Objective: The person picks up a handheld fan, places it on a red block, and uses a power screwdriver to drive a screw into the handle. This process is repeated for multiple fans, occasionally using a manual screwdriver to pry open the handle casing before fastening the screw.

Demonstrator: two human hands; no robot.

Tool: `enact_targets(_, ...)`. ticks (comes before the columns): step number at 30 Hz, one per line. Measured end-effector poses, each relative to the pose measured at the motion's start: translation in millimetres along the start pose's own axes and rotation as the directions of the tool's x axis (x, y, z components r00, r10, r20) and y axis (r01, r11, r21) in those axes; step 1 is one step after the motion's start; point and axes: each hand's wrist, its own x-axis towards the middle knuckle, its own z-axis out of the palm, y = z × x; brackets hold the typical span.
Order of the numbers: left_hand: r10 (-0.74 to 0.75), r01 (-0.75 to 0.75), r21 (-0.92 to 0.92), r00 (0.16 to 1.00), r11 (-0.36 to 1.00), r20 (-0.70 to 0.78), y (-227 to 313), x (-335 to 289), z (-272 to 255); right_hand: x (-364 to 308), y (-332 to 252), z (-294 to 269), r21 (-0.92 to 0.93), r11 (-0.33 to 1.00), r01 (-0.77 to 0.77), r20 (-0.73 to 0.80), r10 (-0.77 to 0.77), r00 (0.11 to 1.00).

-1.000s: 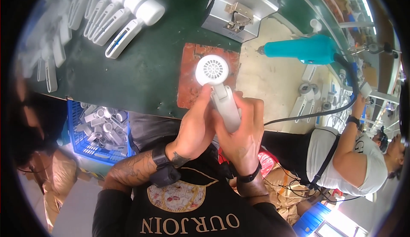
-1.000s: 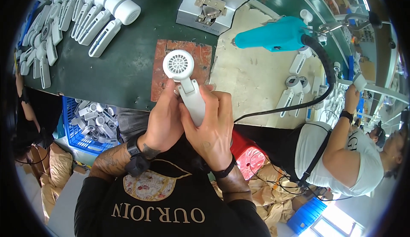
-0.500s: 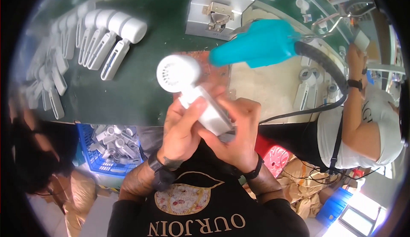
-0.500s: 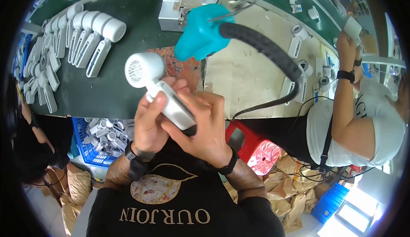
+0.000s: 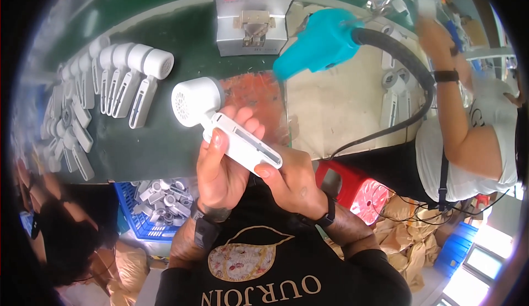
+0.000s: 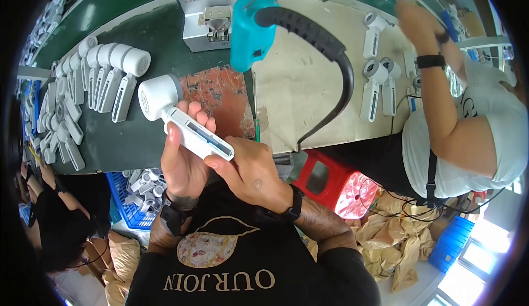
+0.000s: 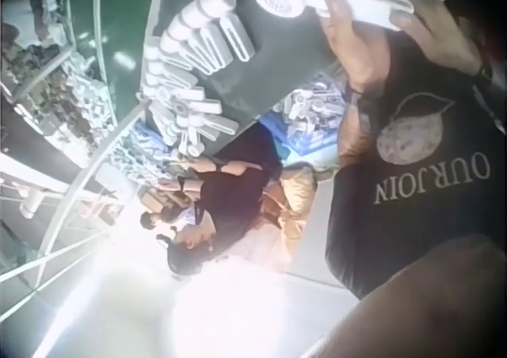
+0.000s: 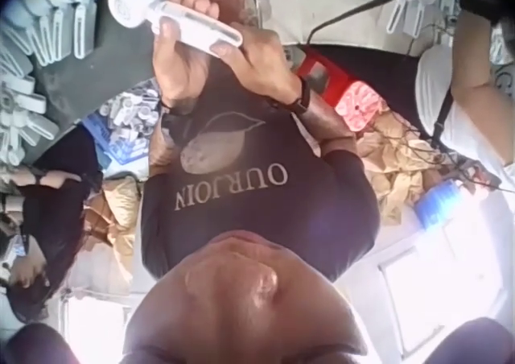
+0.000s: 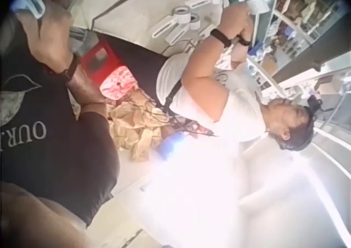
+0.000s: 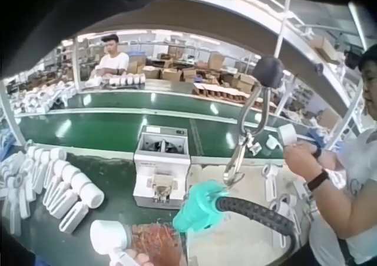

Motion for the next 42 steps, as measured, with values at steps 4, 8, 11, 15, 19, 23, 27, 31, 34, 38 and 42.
enact_targets(4, 0.0, 0.0, -0.002, 0.999, 1.0, -0.048, -1.5, -0.2, -1.3, 2.7, -4.4, -2.3, -0.061, 0.998, -0.013, 0.016, 0.014, 1.0)
enact_targets(8, 0.028, -0.028, -0.004, 0.998, 1.0, -0.05, -3.0, 2.3, -2.0, 1.3, -3.6, 6.0, -0.035, 0.999, -0.021, -0.063, 0.019, 0.998)
enact_targets(11, 0.032, -0.033, -0.022, 0.999, 0.999, -0.032, -3.5, 1.4, -4.8, 3.4, -7.7, 3.8, 0.048, 0.989, -0.142, -0.01, 0.142, 0.99)
enact_targets(15, 0.005, -0.005, -0.076, 1.0, 0.997, 0.003, -3.8, 4.4, -5.4, 6.1, -0.1, 1.6, -0.01, 1.0, 0.0, -0.012, 0.0, 1.0)
enact_targets(19, 0.014, -0.015, -0.044, 0.999, 0.999, -0.032, 0.4, 6.9, -0.1, 8.9, 4.3, -1.9, -0.03, 0.998, 0.049, 0.018, -0.048, 0.999)
enact_targets(23, 0.052, -0.002, 0.336, 0.989, 0.942, -0.14, 25.8, 13.7, 14.2, 14.4, 12.0, -13.8, -0.109, 0.993, 0.054, 0.088, -0.044, 0.995)
enact_targets(27, 0.14, -0.05, 0.965, 0.99, 0.259, 0.013, 62.7, 26.3, 27.6, 38.3, 16.4, -39.5, 0.032, 0.989, 0.143, -0.521, -0.106, 0.847)
enact_targets(31, 0.123, -0.314, 0.817, 0.899, -0.484, 0.419, 61.2, 41.8, 17.5, 92.0, 19.8, -45.8, -0.128, 0.956, 0.265, -0.43, -0.295, 0.853)
enact_targets(34, 0.074, -0.35, 0.744, 0.88, -0.569, 0.47, 60.8, 52.1, 13.9, 106.4, 26.7, -39.3, 0.075, 0.981, 0.177, -0.279, -0.15, 0.949)
enact_targets(38, 0.055, -0.388, 0.725, 0.862, -0.57, 0.504, 64.5, 48.6, 13.8, 103.0, 24.2, -38.4, 0.182, 0.97, 0.159, -0.321, -0.095, 0.942)
enact_targets(42, 0.099, -0.424, 0.775, 0.846, -0.468, 0.523, 71.1, 45.4, 5.0, 82.8, 22.2, -48.1, 0.165, 0.976, 0.14, -0.456, -0.05, 0.889)
